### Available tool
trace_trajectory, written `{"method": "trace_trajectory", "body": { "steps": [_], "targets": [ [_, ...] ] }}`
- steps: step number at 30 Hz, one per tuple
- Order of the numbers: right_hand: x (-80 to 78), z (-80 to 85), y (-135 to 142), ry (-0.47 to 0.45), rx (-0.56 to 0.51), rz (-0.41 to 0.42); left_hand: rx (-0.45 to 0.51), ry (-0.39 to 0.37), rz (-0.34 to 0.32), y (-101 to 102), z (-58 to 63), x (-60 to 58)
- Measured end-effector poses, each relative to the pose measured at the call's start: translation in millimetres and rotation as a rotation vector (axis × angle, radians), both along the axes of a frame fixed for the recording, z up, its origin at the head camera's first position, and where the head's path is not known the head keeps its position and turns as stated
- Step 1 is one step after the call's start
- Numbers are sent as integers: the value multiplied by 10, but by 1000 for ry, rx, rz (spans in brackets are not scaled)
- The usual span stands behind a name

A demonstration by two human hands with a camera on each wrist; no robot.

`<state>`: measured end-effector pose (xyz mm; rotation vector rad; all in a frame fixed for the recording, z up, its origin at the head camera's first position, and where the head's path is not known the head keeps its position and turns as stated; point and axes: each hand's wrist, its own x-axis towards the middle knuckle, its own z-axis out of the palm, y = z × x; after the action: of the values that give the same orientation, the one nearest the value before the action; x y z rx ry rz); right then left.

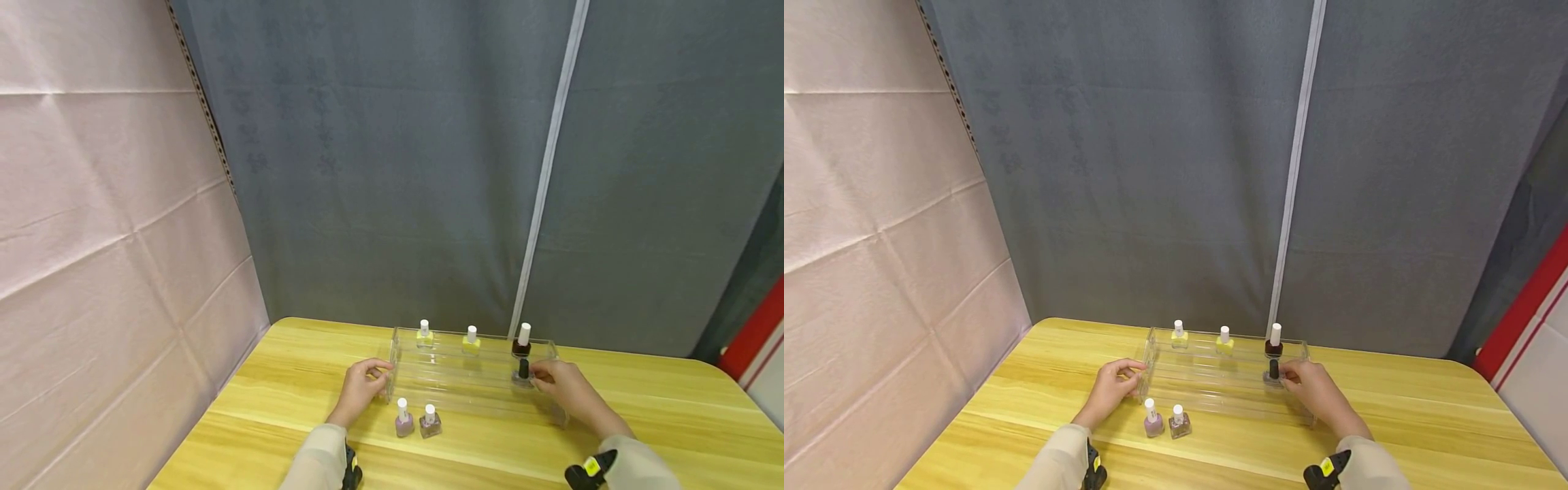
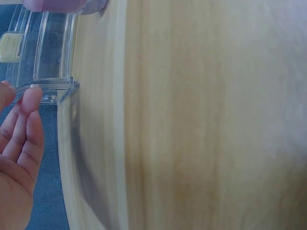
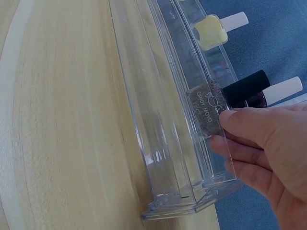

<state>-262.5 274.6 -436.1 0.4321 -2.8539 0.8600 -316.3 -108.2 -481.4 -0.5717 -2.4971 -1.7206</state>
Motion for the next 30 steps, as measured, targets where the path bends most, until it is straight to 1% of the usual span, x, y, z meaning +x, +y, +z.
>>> {"method": "trace_trajectory", "body": {
  "steps": [8, 12, 19, 22, 30],
  "targets": [
    [1, -5, -13, -11, -8, -15, -8, 4, 8, 8, 18, 6],
    [-2, -3, -12, -7, 0, -8, -13, 8, 8, 8, 18, 4],
    [9, 3, -25, -2, 5, -21, -13, 11, 9, 7, 24, 7],
    [5, 4, -22, 2, 5, -10, -13, 11, 10, 8, 28, 11],
    [10, -1, -24, -9, 6, -17, -23, 16, 11, 6, 8, 14]
  ]
}}
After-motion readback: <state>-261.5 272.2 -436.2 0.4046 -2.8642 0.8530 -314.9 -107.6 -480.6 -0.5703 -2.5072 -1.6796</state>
